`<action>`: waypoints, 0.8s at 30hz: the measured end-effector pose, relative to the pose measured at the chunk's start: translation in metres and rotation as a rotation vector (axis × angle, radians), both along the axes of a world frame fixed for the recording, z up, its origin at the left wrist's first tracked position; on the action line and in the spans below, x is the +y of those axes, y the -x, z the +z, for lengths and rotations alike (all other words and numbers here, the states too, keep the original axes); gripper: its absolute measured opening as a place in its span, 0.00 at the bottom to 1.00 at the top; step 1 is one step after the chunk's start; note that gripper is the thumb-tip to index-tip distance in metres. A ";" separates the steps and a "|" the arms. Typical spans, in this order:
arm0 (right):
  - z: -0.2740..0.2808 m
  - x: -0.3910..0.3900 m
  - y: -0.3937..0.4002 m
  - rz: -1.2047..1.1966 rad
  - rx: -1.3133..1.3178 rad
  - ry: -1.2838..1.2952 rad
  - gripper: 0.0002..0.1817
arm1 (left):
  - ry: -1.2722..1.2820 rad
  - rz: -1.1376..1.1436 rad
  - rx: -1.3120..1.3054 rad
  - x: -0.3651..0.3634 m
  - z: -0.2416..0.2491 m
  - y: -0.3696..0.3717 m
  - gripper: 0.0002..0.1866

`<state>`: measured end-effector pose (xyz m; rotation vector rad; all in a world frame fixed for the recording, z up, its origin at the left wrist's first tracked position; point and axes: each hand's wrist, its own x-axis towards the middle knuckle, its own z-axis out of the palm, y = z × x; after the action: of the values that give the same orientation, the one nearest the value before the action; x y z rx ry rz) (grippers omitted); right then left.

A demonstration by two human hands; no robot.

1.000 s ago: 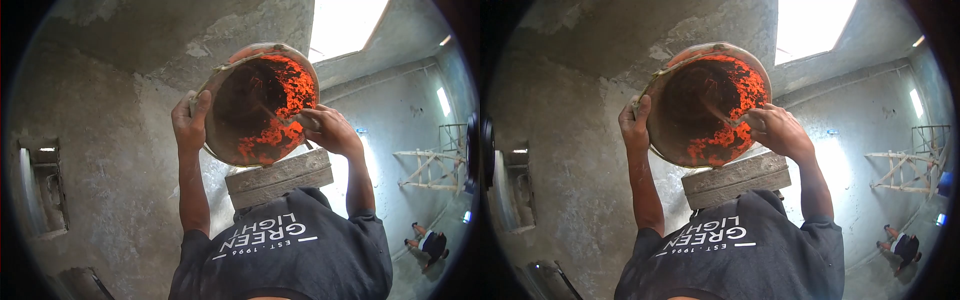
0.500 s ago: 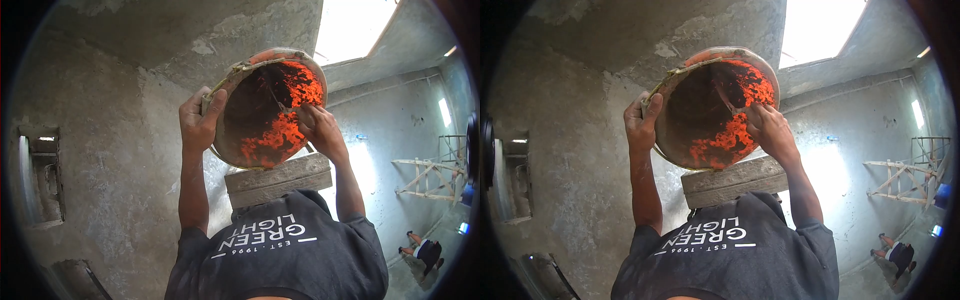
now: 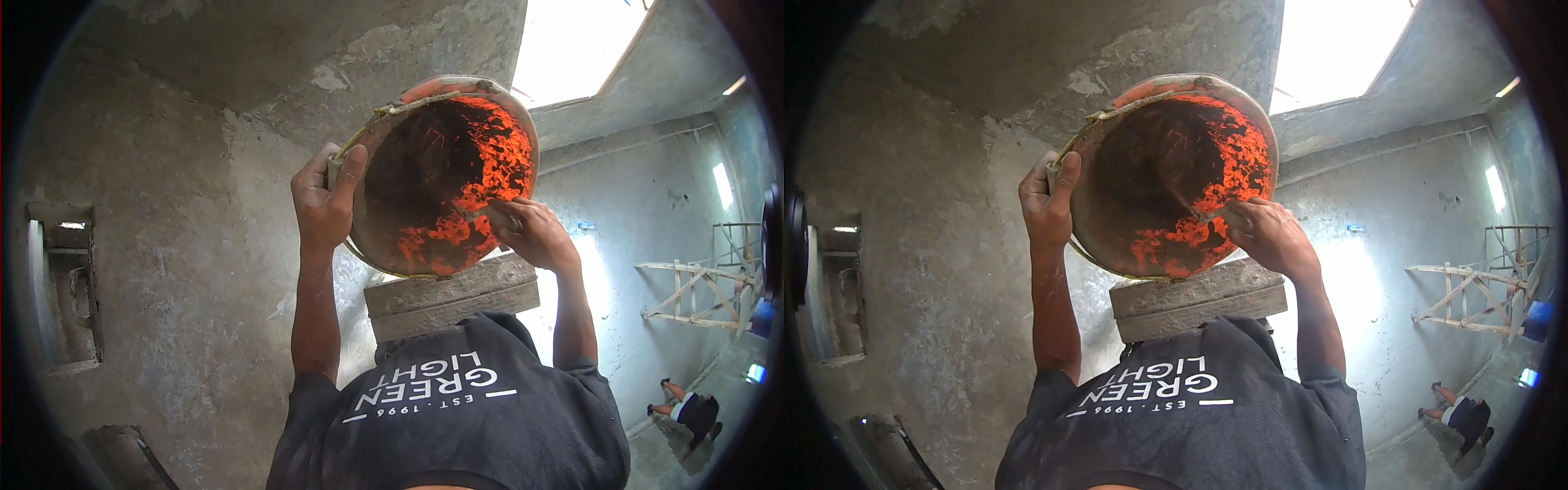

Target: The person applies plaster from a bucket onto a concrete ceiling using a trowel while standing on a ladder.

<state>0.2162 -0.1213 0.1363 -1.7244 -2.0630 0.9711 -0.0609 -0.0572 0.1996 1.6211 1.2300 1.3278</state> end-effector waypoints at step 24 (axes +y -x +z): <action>-0.013 -0.027 -0.002 -0.163 0.007 -0.135 0.11 | -0.198 -0.102 0.351 -0.018 0.020 -0.046 0.17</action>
<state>0.2179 -0.1479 0.1235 -1.7829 -1.9018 0.7701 -0.0147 -0.0754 0.2200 2.0976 1.2228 1.1632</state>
